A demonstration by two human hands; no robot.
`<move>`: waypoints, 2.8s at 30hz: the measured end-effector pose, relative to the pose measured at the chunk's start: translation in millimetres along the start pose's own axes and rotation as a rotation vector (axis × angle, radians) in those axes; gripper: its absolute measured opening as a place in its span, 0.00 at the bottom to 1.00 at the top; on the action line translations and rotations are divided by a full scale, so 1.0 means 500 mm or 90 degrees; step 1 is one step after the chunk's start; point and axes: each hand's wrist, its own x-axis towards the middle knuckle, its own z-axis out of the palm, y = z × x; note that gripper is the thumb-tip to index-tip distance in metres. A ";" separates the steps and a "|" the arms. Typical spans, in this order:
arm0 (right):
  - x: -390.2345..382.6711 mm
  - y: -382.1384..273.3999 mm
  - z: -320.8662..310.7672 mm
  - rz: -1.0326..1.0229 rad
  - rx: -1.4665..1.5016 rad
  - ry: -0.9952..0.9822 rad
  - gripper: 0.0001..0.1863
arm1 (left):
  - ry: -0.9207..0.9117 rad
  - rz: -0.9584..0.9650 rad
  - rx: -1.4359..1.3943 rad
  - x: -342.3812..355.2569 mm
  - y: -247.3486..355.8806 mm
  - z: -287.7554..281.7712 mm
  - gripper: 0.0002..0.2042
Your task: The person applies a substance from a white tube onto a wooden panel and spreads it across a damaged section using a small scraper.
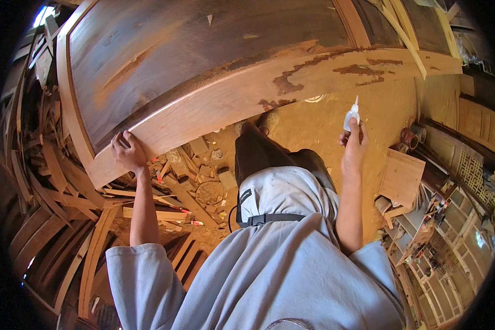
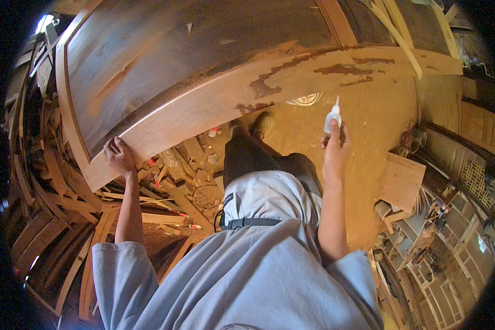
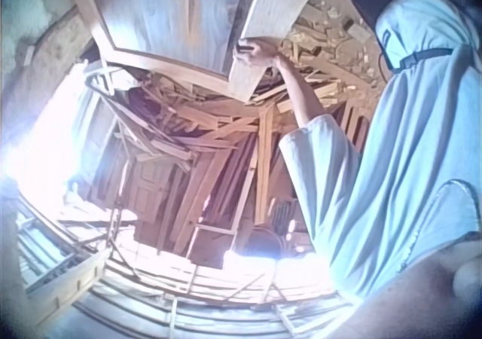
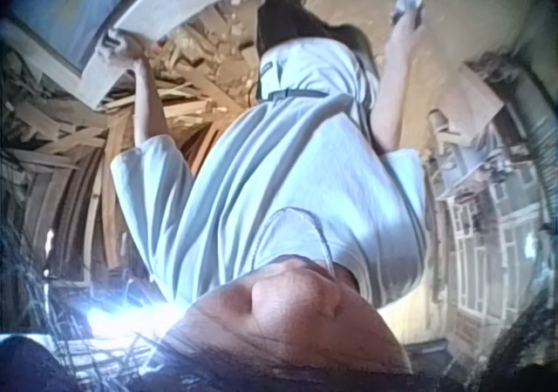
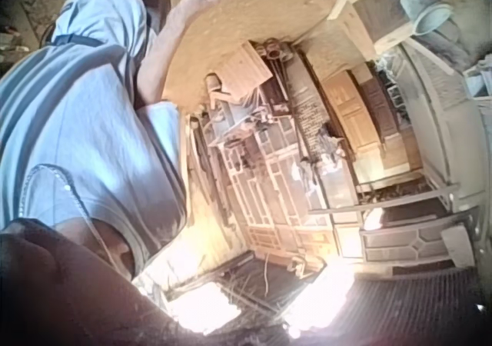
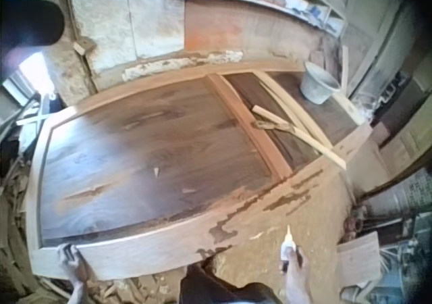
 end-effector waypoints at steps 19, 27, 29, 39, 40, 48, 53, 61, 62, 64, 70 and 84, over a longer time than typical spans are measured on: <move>0.004 0.006 0.009 0.004 -0.011 -0.004 0.10 | -0.003 -0.015 -0.016 0.002 0.000 -0.002 0.17; 0.002 0.014 0.002 -0.001 -0.030 -0.034 0.10 | 0.012 -0.028 -0.038 -0.004 0.004 -0.006 0.17; 0.002 0.019 -0.006 -0.009 -0.034 -0.031 0.10 | 0.012 -0.012 -0.060 -0.001 0.005 -0.003 0.16; 0.023 0.008 -0.158 -0.014 0.033 0.066 0.10 | -0.033 0.008 0.011 -0.005 0.004 -0.005 0.17; 0.022 0.014 -0.179 -0.015 0.042 0.078 0.10 | -0.048 -0.009 0.030 -0.003 0.014 -0.009 0.18; 0.008 0.058 -0.275 0.048 0.135 0.203 0.11 | -0.133 0.003 0.159 0.011 0.038 -0.020 0.17; 0.008 0.053 -0.275 0.055 0.177 0.190 0.11 | 0.178 0.133 -0.178 -0.041 0.114 0.004 0.17; 0.014 0.051 -0.279 0.056 0.229 0.191 0.11 | -0.291 0.244 -0.427 -0.357 0.475 -0.070 0.08; 0.014 0.056 -0.278 0.056 0.238 0.195 0.11 | -0.365 0.296 -0.455 -0.373 0.531 -0.084 0.09; 0.014 0.064 -0.276 0.057 0.248 0.201 0.11 | -0.511 0.395 -0.446 -0.376 0.635 -0.098 0.18; 0.006 0.084 -0.266 0.072 0.269 0.188 0.11 | -0.447 0.634 -0.150 -0.390 0.716 0.030 0.38; -0.013 0.104 -0.284 0.076 0.308 0.243 0.10 | -0.520 0.725 -0.074 -0.438 0.768 0.098 0.37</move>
